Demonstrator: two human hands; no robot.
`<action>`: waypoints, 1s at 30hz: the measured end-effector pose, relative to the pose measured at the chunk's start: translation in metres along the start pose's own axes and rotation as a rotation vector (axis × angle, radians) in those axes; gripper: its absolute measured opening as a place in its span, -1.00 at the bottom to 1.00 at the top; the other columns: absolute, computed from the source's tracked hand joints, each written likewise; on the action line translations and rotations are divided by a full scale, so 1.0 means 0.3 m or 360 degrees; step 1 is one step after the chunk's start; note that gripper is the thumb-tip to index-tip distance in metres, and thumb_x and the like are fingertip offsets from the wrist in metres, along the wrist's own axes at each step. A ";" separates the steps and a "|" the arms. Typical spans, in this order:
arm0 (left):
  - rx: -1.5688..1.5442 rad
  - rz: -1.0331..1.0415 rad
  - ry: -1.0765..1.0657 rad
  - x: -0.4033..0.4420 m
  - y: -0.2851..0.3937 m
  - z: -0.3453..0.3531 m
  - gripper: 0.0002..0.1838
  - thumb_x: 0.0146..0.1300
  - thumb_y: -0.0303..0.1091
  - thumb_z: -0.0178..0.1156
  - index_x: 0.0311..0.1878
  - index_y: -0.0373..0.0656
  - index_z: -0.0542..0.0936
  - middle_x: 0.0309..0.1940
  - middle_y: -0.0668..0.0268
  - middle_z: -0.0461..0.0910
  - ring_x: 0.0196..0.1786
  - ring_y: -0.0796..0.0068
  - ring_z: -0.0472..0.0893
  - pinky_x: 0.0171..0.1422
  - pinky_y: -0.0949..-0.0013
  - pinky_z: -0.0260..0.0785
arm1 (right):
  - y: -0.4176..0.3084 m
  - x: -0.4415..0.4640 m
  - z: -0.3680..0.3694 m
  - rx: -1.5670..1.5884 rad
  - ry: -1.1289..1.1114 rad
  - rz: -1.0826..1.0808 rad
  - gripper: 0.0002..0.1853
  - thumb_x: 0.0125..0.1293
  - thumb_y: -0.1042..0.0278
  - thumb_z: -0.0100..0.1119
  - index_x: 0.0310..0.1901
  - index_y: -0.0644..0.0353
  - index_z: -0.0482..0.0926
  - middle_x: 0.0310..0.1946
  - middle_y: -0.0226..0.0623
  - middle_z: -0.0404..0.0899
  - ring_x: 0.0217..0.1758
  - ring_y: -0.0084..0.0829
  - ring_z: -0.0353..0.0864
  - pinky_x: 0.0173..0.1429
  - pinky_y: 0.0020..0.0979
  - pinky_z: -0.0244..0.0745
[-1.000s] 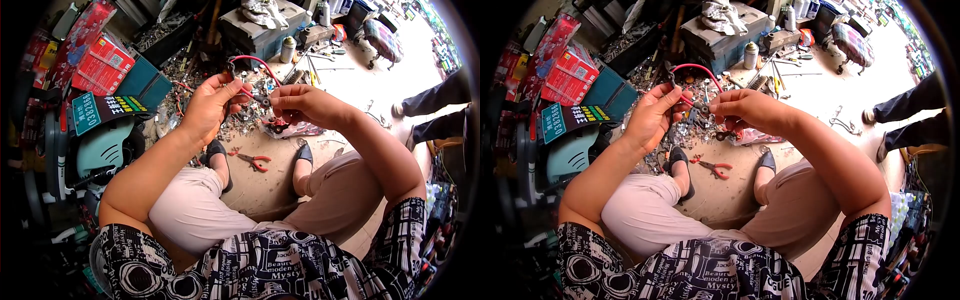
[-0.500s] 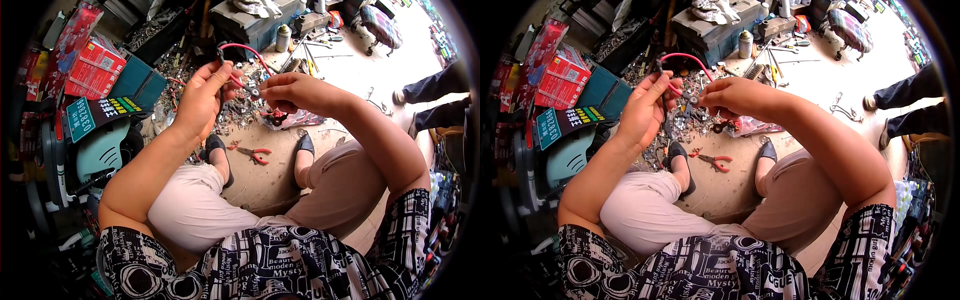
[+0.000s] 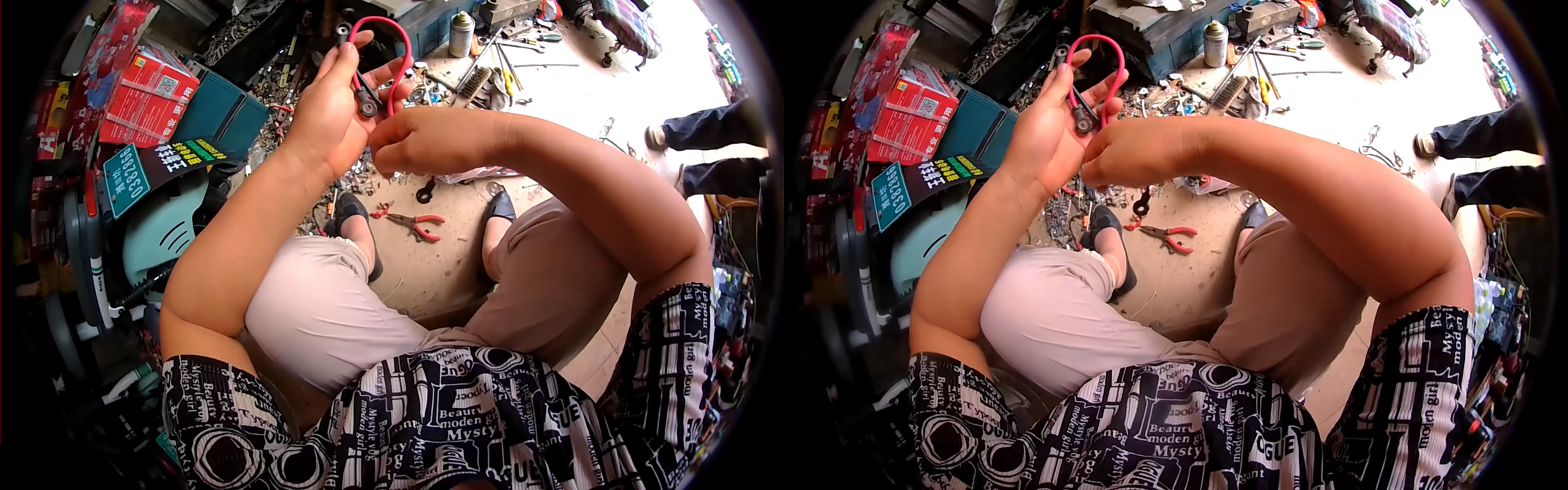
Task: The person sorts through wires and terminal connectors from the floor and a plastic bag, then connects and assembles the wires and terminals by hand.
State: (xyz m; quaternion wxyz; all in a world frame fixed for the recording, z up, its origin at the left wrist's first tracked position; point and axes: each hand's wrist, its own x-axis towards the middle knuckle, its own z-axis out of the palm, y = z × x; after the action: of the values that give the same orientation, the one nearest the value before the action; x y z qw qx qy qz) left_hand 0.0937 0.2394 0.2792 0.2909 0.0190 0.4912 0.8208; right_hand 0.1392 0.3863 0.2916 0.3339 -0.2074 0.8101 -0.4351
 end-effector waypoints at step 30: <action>0.0930 -0.1033 0.0045 0.094 -0.495 -0.171 -0.43 0.45 -0.29 -0.12 0.45 -0.25 0.05 -0.20 0.21 0.53 -0.50 0.58 0.44 -0.50 0.57 0.26 | 0.723 0.170 0.095 -0.1144 0.0439 0.0672 -0.60 0.21 0.20 0.20 0.03 0.20 0.48 -0.03 -0.23 0.56 0.01 -0.23 0.61 -0.06 -0.30 0.55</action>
State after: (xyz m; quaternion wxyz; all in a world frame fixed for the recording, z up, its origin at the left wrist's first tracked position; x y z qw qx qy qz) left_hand 0.1221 0.2642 0.1241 0.5095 -0.0661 0.6872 0.5136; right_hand 0.1146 0.4542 0.0790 0.2109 -0.0803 0.9716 -0.0715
